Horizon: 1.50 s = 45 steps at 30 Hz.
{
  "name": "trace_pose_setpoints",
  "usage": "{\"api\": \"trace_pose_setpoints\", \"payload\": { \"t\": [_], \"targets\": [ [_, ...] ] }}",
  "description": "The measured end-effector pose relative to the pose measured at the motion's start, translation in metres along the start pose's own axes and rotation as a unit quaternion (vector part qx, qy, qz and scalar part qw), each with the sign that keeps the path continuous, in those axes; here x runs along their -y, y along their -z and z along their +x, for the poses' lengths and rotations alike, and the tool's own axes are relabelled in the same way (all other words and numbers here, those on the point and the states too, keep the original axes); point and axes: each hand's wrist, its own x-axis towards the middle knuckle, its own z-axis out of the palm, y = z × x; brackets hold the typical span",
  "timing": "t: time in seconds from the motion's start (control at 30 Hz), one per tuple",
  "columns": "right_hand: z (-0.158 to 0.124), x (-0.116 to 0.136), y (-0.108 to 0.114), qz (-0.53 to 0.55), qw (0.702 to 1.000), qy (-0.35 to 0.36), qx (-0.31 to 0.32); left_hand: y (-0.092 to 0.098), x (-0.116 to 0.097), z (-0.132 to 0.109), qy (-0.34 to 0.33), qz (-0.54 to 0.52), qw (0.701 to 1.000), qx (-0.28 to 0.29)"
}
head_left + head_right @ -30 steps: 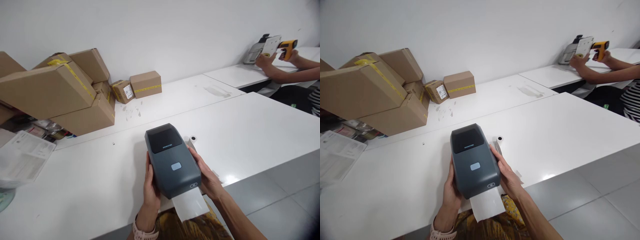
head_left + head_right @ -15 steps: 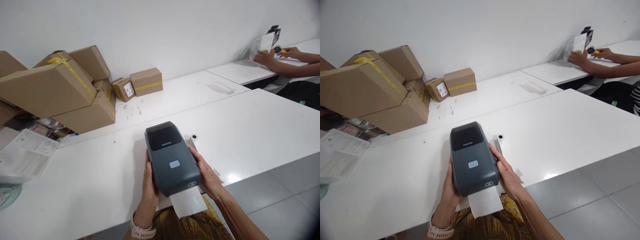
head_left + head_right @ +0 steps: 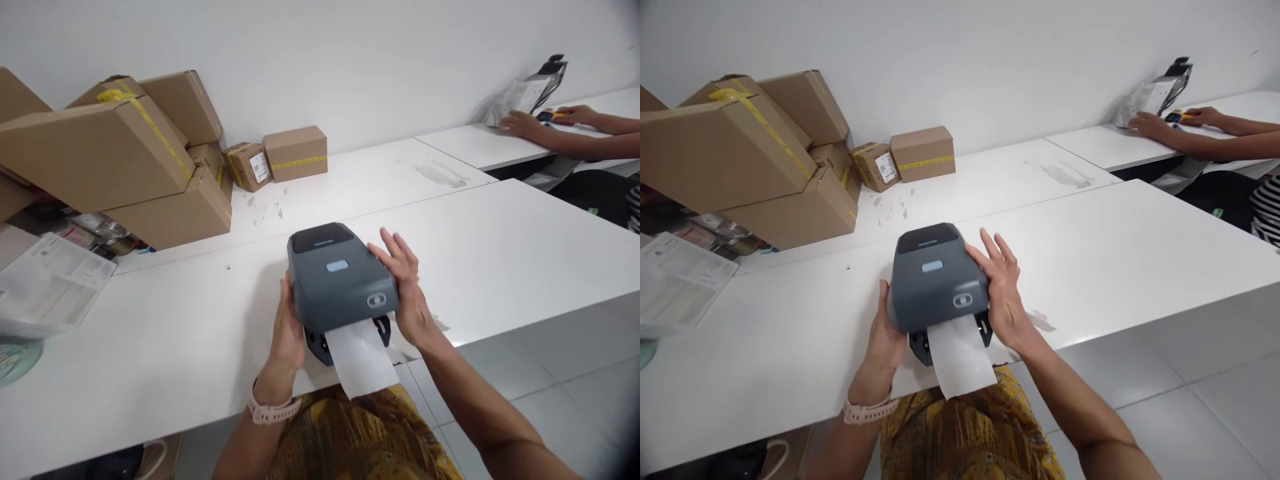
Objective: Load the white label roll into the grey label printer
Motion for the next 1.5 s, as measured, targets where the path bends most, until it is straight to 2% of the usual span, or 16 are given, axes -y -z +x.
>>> {"api": "trace_pose_setpoints", "payload": {
  "t": [0.1, 0.23, 0.4, 0.6, 0.7, 0.8, 0.87, 0.97, 1.07, 1.13, 1.17, 1.2, 1.27, 1.37, 1.43, 1.5],
  "targets": [
    [0.041, 0.017, -0.008, 0.02, 0.999, 0.041, -0.006, -0.002, -0.014, 0.014, -0.07, 0.033, 0.996, -0.033],
    [0.109, 0.027, -0.03, 0.092, 0.996, 0.019, 0.003, 0.005, -0.013, 0.031, -0.126, 0.085, 0.987, -0.056],
    [0.184, 0.02, -0.055, 0.127, 0.992, 0.007, 0.013, 0.019, 0.013, 0.037, -0.135, 0.134, 0.98, -0.053],
    [0.232, 0.005, -0.074, 0.181, 0.98, -0.079, 0.026, 0.026, 0.021, 0.028, -0.128, 0.172, 0.976, -0.034],
    [0.241, 0.002, -0.076, 0.164, 0.981, -0.099, 0.042, 0.027, 0.018, 0.025, -0.127, 0.187, 0.974, -0.028],
    [0.241, -0.004, -0.07, 0.127, 0.988, -0.067, 0.052, 0.028, 0.014, 0.026, -0.126, 0.243, 0.961, -0.025],
    [0.24, -0.008, -0.065, 0.102, 0.993, -0.023, 0.058, 0.028, 0.011, 0.027, -0.124, 0.332, 0.935, -0.03],
    [0.231, -0.009, -0.054, 0.037, 0.997, 0.04, 0.058, 0.028, 0.003, 0.027, -0.119, 0.489, 0.864, -0.039],
    [0.206, 0.002, -0.042, -0.04, 0.992, 0.121, -0.017, 0.027, -0.005, 0.026, -0.107, 0.565, 0.818, -0.015],
    [0.179, 0.011, -0.032, -0.08, 0.976, 0.19, -0.069, 0.027, -0.007, 0.026, -0.101, 0.579, 0.809, 0.007],
    [0.163, 0.015, -0.028, -0.099, 0.968, 0.22, -0.065, 0.027, -0.008, 0.027, -0.1, 0.582, 0.807, 0.014],
    [0.148, 0.018, -0.024, -0.124, 0.962, 0.243, -0.03, 0.027, -0.008, 0.027, -0.1, 0.585, 0.805, 0.018],
    [0.123, 0.017, -0.02, -0.198, 0.938, 0.255, 0.127, 0.026, -0.008, 0.028, -0.099, 0.59, 0.801, 0.017],
    [0.106, 0.007, -0.022, -0.321, 0.842, 0.208, 0.381, 0.024, -0.01, 0.03, -0.09, 0.591, 0.802, 0.011],
    [0.107, -0.003, -0.029, -0.371, 0.779, 0.177, 0.474, 0.023, -0.011, 0.031, -0.083, 0.589, 0.804, 0.019],
    [0.113, -0.011, -0.039, -0.388, 0.74, 0.159, 0.527, 0.023, -0.013, 0.031, -0.081, 0.593, 0.801, 0.029]
  ]
}}
